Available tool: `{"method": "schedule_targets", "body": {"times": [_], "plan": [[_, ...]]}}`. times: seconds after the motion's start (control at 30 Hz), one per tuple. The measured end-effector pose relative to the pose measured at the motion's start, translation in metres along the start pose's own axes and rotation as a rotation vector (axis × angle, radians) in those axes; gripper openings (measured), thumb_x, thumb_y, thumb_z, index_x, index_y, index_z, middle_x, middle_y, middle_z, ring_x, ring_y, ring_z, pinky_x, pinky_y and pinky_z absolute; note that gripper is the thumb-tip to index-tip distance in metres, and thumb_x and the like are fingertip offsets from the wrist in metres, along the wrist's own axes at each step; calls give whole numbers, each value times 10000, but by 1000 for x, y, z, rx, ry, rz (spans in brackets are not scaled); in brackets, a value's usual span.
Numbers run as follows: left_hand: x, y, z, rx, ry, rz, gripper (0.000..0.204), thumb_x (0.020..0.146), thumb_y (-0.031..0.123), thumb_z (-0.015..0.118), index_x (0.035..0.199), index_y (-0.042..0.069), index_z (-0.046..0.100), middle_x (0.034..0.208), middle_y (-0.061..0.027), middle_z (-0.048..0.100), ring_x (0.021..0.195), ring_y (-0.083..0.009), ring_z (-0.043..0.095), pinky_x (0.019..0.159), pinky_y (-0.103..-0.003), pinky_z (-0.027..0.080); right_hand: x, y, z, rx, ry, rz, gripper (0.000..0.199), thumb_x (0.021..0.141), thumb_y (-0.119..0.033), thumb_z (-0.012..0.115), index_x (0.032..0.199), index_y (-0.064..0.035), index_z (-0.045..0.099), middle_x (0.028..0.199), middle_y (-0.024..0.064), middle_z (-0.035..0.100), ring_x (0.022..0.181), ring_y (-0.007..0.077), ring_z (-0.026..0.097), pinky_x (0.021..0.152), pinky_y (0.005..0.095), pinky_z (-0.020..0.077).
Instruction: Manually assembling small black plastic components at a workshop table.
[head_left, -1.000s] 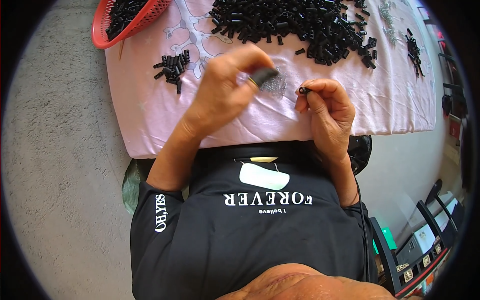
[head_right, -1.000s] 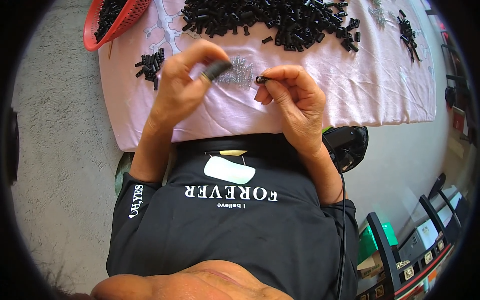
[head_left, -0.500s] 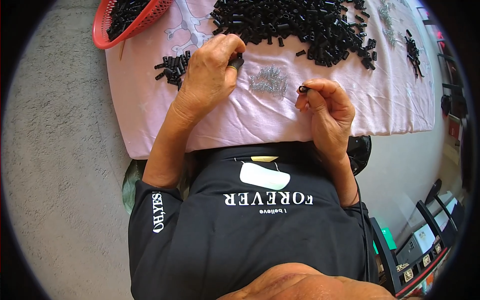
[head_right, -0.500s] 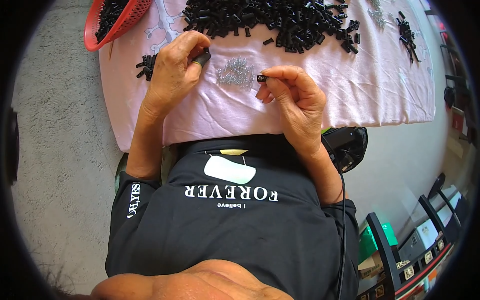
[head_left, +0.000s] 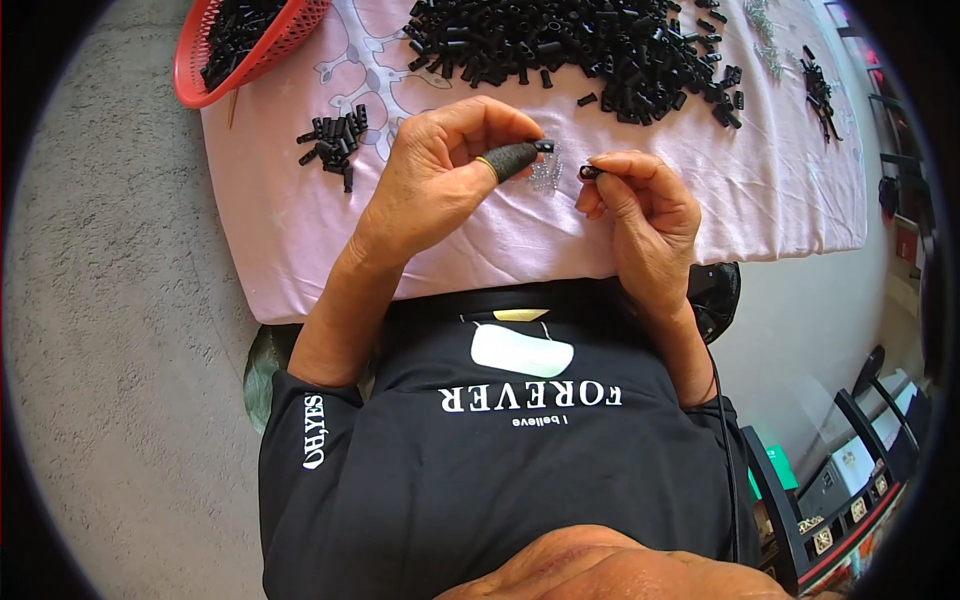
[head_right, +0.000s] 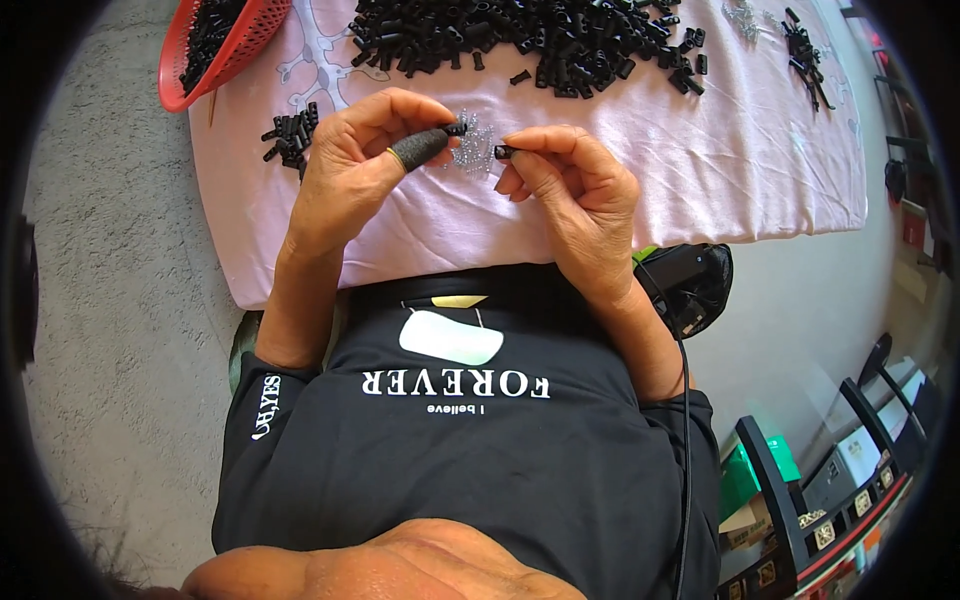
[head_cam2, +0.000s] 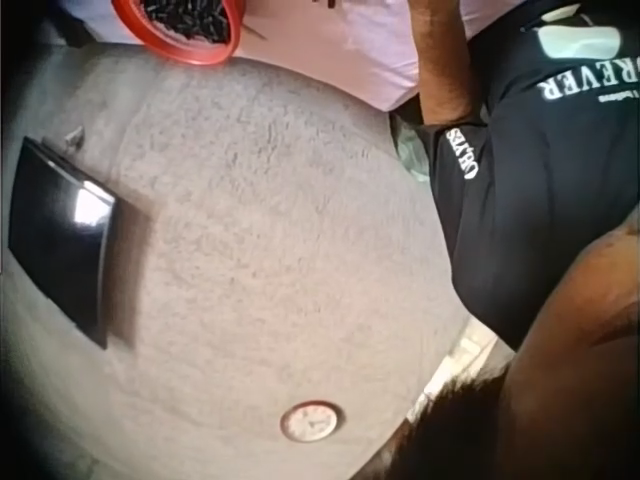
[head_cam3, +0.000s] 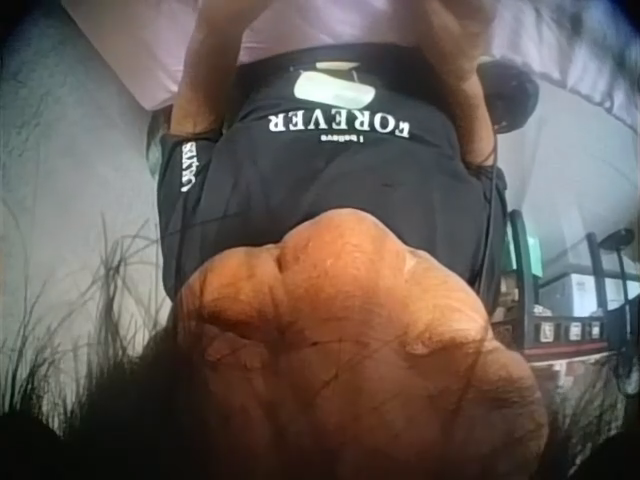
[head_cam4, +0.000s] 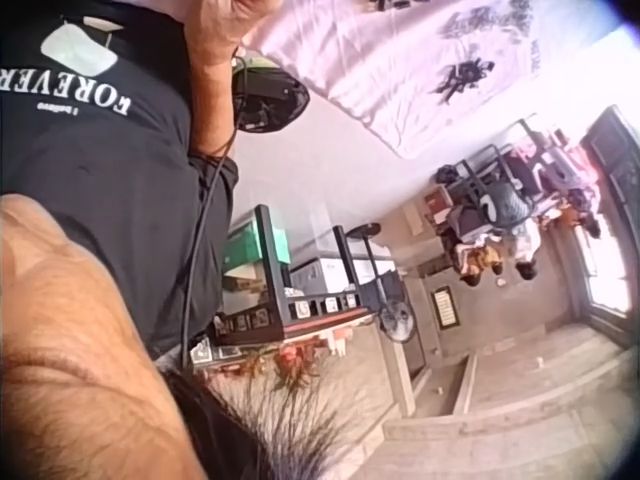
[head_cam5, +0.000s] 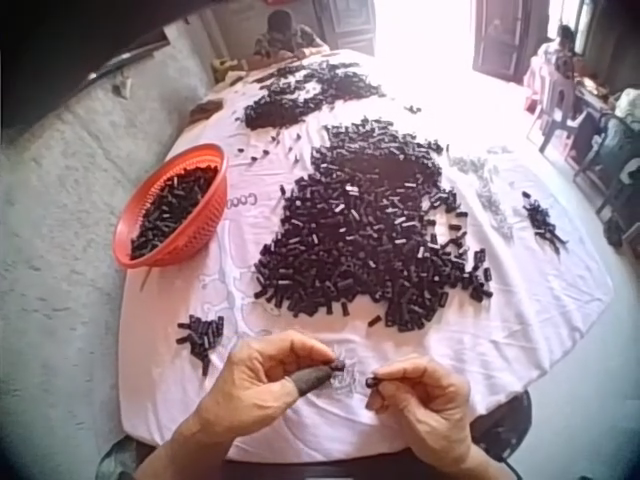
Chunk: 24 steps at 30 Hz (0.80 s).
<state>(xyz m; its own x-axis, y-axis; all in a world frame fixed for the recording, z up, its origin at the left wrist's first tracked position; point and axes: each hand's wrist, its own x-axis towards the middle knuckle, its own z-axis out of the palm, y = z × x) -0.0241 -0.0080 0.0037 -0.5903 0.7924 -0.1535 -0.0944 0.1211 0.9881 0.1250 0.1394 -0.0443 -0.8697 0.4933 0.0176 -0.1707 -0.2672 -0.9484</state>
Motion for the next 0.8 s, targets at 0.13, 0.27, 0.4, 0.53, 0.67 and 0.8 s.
{"method": "schedule_targets", "body": {"times": [0.13,0.27,0.4,0.53,0.67,0.8], "plan": [[-2,2,8,-18,-38,-29,187,886,-84,618,1063,-46,664,954,-46,692,912,-93,648,847,-240,536,0,0,1,6,-1,5,147,970,-8,593,1099,38,644,847,60,678,770,87,632,724,216,520],[0,-5,6,140,32,55,180,871,-71,633,1041,-30,674,945,-55,700,883,-101,664,815,-247,540,0,-1,0,8,1,9,147,970,-4,591,1100,38,644,853,62,678,773,88,633,728,217,522],[11,-20,-18,570,197,239,253,770,-76,634,1004,3,684,918,-89,702,805,-151,690,744,-265,546,-1,-2,0,26,2,4,125,970,13,572,1072,28,641,924,77,654,777,120,618,720,243,503],[17,-22,-25,787,298,313,230,749,-74,607,947,21,676,850,-102,644,750,-236,661,716,-328,537,-1,0,1,19,-5,-12,127,970,16,570,1076,28,639,925,74,651,777,120,617,721,244,502],[29,-13,-16,943,255,469,213,736,-62,611,917,34,668,897,-101,636,857,-303,636,779,-391,518,-2,-1,1,-2,8,0,131,970,17,568,1083,30,635,930,75,649,778,118,614,728,242,500],[47,-14,-1,1002,218,539,173,711,-11,638,872,47,665,861,-104,615,845,-315,624,766,-408,519,-1,-2,3,-24,23,-4,134,972,14,567,1088,33,632,924,78,650,778,116,612,733,242,500]]}}
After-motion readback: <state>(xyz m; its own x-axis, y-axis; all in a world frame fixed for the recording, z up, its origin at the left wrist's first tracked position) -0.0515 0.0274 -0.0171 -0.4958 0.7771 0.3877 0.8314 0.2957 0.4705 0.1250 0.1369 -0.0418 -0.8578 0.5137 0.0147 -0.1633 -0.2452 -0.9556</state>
